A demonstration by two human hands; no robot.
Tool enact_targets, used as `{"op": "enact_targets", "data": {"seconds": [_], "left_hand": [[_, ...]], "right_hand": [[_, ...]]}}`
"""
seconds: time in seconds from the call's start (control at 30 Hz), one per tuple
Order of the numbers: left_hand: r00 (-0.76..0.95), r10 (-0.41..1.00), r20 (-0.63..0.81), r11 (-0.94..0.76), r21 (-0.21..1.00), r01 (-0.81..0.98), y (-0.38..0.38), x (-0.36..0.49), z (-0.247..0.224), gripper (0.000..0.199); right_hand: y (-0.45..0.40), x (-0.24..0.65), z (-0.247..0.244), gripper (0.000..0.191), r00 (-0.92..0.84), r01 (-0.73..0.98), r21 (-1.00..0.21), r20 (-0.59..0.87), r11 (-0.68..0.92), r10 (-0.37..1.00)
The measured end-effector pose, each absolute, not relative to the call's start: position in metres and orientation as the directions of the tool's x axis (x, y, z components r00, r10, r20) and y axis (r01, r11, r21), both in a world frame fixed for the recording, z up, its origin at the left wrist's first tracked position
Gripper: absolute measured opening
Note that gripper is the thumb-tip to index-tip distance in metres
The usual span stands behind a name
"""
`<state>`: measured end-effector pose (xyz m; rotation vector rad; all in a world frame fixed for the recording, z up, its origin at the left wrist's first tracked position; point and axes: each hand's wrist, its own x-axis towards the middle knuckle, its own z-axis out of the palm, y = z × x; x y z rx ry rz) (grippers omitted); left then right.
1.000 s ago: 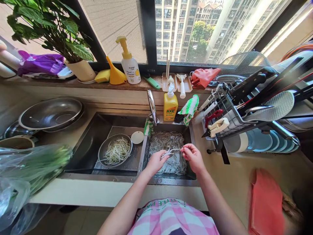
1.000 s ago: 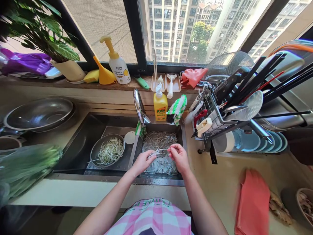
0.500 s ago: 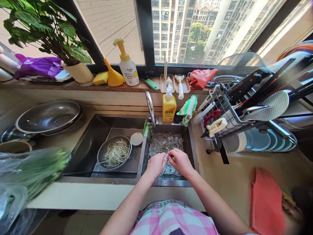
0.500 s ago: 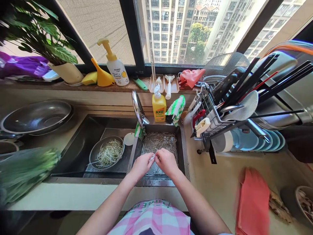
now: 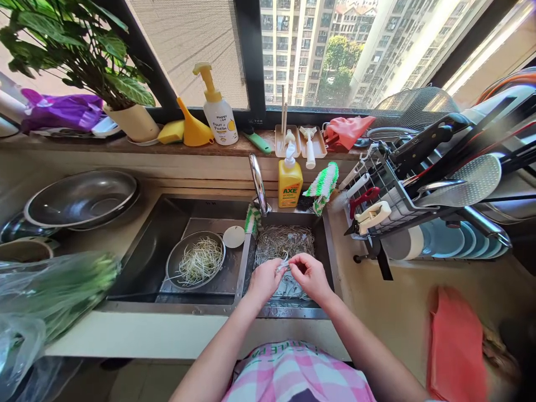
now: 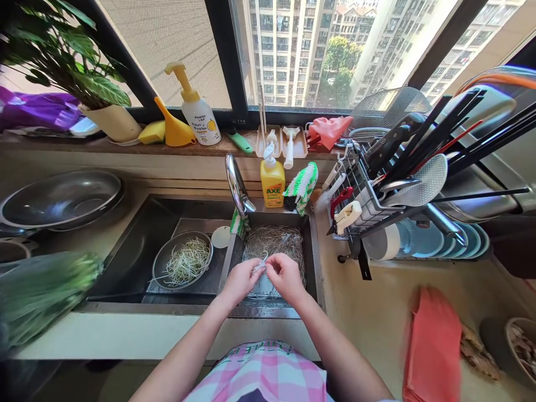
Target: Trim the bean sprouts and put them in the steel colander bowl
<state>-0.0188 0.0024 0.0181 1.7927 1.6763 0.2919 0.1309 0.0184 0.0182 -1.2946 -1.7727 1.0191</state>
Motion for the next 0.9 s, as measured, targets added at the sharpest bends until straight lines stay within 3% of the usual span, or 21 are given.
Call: {"op": "enact_targets", "data": {"seconds": [0.1,0.23,0.33,0.43,0.5,0.7,0.8,0.9], "left_hand": [[0.148,0.942,-0.303,0.029,0.511,0.859,0.002,-0.016,0.024,0.023],[0.166,0.932,-0.324,0.003,0.463,0.887,0.001,-0.012,0.030,0.022],[0.167,0.926,-0.338,0.007,0.458,0.889,0.001,-0.011,0.032,0.021],[0.157,0.921,-0.356,0.033,0.474,0.880,0.002,-0.012,0.031,0.020],[0.152,0.921,-0.359,0.045,0.486,0.873,0.002,-0.012,0.030,0.020],[0.144,0.925,-0.352,0.071,0.532,0.844,0.002,-0.019,0.029,0.022],[0.148,0.926,-0.348,0.058,0.518,0.854,0.001,-0.020,0.032,0.022],[0.171,0.928,-0.331,0.014,0.489,0.872,0.000,-0.019,0.034,0.023]], "right_hand": [[0.017,0.133,0.018,0.011,-0.367,0.466,-0.799,0.216,0.380,0.905],[0.020,0.134,0.017,0.014,-0.550,0.578,-0.563,0.266,0.590,0.792],[0.024,0.132,0.017,0.015,-0.615,0.624,-0.400,0.277,0.671,0.738],[0.025,0.130,0.018,0.015,-0.647,0.629,-0.322,0.289,0.708,0.706],[0.026,0.130,0.018,0.013,-0.638,0.614,-0.365,0.291,0.700,0.712],[0.032,0.141,0.020,0.009,-0.374,0.518,-0.761,0.208,0.390,0.904],[0.035,0.144,0.021,0.009,-0.429,0.475,-0.812,0.121,0.338,0.895],[0.035,0.142,0.021,0.007,-0.532,0.500,-0.775,0.077,0.386,0.843]]}}
